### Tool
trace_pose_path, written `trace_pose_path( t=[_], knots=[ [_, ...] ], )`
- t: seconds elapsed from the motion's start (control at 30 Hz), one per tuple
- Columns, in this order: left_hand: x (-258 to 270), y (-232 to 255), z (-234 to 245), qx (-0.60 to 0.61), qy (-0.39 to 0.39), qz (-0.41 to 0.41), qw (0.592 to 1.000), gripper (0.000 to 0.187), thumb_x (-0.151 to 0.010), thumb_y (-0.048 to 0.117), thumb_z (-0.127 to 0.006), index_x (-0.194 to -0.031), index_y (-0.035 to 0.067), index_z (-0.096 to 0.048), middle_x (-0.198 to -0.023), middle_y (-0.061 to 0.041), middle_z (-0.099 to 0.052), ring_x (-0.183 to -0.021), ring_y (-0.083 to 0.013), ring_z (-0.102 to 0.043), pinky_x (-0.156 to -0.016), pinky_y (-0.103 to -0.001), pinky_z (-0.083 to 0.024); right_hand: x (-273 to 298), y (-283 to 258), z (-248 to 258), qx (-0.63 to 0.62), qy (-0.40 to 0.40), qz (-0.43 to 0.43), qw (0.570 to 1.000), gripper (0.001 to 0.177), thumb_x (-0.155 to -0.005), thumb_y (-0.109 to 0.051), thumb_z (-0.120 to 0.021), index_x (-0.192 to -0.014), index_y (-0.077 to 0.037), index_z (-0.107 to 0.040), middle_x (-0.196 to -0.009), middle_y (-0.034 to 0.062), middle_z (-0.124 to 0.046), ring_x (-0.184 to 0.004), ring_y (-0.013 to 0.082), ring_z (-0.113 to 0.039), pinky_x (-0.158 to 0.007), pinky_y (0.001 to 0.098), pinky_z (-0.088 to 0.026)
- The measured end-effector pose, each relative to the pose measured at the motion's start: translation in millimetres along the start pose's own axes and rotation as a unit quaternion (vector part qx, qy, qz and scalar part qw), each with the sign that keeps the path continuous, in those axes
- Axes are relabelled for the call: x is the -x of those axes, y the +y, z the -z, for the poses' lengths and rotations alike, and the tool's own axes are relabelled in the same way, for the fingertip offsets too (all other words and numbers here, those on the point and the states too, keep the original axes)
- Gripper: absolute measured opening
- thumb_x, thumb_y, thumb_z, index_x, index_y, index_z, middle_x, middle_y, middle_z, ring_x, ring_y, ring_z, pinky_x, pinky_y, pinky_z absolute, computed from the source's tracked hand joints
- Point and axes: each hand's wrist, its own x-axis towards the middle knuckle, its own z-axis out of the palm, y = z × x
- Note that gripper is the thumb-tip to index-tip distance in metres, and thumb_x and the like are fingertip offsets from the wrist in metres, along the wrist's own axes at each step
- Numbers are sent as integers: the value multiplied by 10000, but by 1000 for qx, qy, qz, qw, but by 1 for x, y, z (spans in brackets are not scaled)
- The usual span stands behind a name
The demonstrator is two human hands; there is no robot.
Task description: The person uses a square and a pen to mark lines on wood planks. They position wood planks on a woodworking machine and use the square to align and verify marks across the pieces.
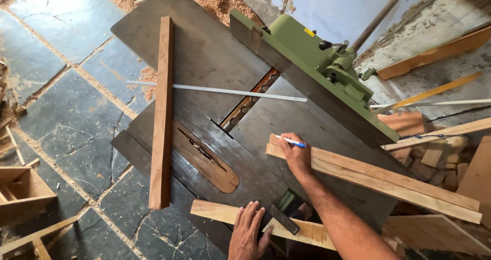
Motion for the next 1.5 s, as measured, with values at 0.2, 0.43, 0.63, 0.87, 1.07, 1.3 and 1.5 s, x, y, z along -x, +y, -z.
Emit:
trace_pose_path(
  t=[0.2, 0.43, 0.63, 0.87, 1.07, 1.3, 1.5],
  knots=[
    [-2, -1, 2, 15, -33, 23, 999, 558, -917, 284, -741, -1364, -3, -570, -1477, -215, -498, -1428, -378, -415, -1163, -528, -267, -2, -7, 6, 1, -27, 8, 1000, 199, -932, -223, -709, -993, -34, -724, -823, 101, -746, -733, 162, -704, -670, 328, -544],
    [-5, -1, 5, 22, -29, 18, 999, 572, -895, 286, -747, -1359, 0, -573, -1472, -219, -493, -1422, -379, -412, -1160, -534, -259, 0, 2, 8, -53, -27, -68, 996, 179, -925, -206, -732, -967, -32, -744, -773, 88, -699, -719, 98, -609, -648, 294, -499],
    [-5, 4, 12, 13, -15, -5, 1000, 576, -904, 285, -744, -1367, -2, -560, -1462, -219, -505, -1414, -386, -431, -1173, -531, -276, 24, 11, 0, -66, -40, -51, 996, 176, -909, -208, -742, -993, -54, -745, -789, 52, -705, -726, 91, -618, -665, 275, -504],
    [-7, 12, 18, 14, -7, 1, 1000, 576, -907, 285, -741, -1371, -3, -557, -1464, -206, -514, -1409, -367, -445, -1180, -519, -278, 27, -2, -4, -2, -5, -6, 1000, 175, -919, -213, -715, -975, -47, -724, -767, 88, -723, -692, 180, -679, -656, 328, -536],
    [-7, 13, 19, 18, -15, 5, 1000, 569, -913, 282, -736, -1372, -4, -560, -1460, -201, -520, -1410, -363, -446, -1183, -513, -277, 33, -8, -3, 28, -3, 74, 997, 149, -945, -183, -686, -976, -38, -693, -871, 127, -740, -792, 271, -719, -716, 381, -553],
    [-7, 12, 20, 23, -23, 15, 999, 567, -922, 283, -733, -1378, -5, -556, -1471, -201, -511, -1422, -362, -437, -1188, -512, -275, 22, -11, -1, 37, -46, -2, 998, 165, -903, -177, -710, -1002, -45, -723, -787, 117, -729, -701, 261, -696, -653, 381, -544],
    [-9, 13, 21, 18, -23, 10, 1000, 600, -909, 299, -743, -1383, -9, -540, -1469, -211, -508, -1417, -374, -423, -1177, -523, -260, 36, -15, 32, 12, -65, -58, 996, 110, -926, -125, -725, -1004, -53, -755, -774, 118, -706, -695, 224, -639, -614, 353, -506]
  ],
)
